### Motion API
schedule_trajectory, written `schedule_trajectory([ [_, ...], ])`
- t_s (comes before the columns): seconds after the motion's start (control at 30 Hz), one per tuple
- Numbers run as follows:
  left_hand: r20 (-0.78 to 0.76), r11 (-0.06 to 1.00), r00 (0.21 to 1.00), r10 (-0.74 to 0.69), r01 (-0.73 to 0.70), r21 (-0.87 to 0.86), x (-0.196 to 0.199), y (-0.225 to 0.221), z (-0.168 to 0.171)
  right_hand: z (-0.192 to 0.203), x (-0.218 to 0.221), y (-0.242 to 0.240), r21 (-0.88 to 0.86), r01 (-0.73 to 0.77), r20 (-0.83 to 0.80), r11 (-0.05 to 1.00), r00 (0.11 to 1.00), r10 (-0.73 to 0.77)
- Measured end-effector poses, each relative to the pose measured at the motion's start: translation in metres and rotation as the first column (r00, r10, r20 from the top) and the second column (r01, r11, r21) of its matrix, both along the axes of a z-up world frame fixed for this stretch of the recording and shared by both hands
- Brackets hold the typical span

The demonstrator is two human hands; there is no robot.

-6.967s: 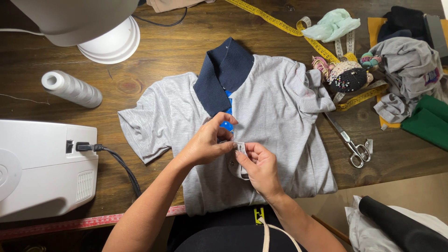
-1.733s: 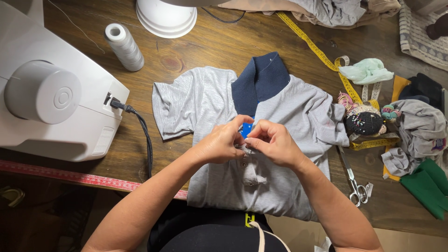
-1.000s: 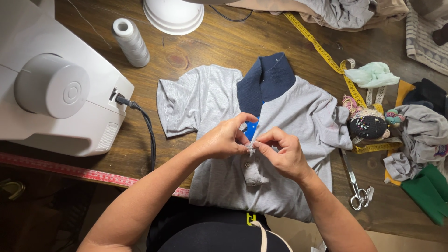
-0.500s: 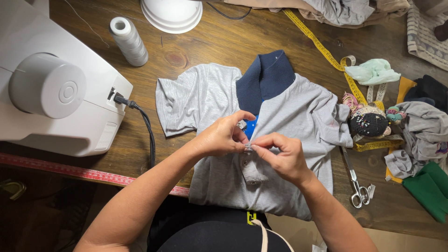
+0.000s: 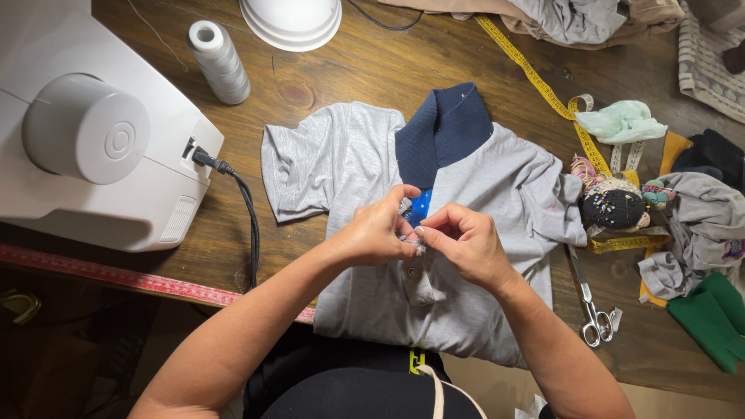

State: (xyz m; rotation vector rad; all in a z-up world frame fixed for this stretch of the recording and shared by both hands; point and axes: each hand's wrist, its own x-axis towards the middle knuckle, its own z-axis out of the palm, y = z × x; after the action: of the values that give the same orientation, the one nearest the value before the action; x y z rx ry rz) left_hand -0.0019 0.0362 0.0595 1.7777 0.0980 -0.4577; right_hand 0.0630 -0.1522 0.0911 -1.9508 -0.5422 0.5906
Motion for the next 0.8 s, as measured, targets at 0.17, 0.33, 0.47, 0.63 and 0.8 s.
schedule_trajectory([
  [0.17, 0.056, 0.988, 0.998, 0.008, -0.017, 0.156, -0.003, -0.016, -0.002, -0.021, 0.009, -0.008, -0.048, 0.061, -0.149, 0.997, 0.986, -0.067],
  [0.33, 0.107, 0.996, 0.994, 0.005, -0.015, 0.092, -0.007, -0.013, 0.005, -0.028, 0.013, -0.010, -0.036, 0.048, -0.193, 0.998, 0.980, -0.054],
  [0.47, 0.137, 0.998, 0.991, -0.004, -0.005, 0.059, -0.008, -0.009, 0.000, -0.029, 0.011, -0.014, -0.024, 0.024, -0.185, 0.999, 0.982, -0.028],
  [0.63, 0.113, 0.999, 0.992, -0.049, 0.047, 0.021, -0.004, -0.004, -0.002, -0.024, 0.009, -0.015, -0.014, 0.000, -0.112, 1.000, 0.994, -0.001],
  [0.8, 0.053, 0.998, 0.998, -0.037, 0.039, -0.052, -0.003, 0.005, 0.010, -0.003, -0.003, -0.016, -0.077, 0.022, 0.062, 0.997, 0.998, -0.017],
])
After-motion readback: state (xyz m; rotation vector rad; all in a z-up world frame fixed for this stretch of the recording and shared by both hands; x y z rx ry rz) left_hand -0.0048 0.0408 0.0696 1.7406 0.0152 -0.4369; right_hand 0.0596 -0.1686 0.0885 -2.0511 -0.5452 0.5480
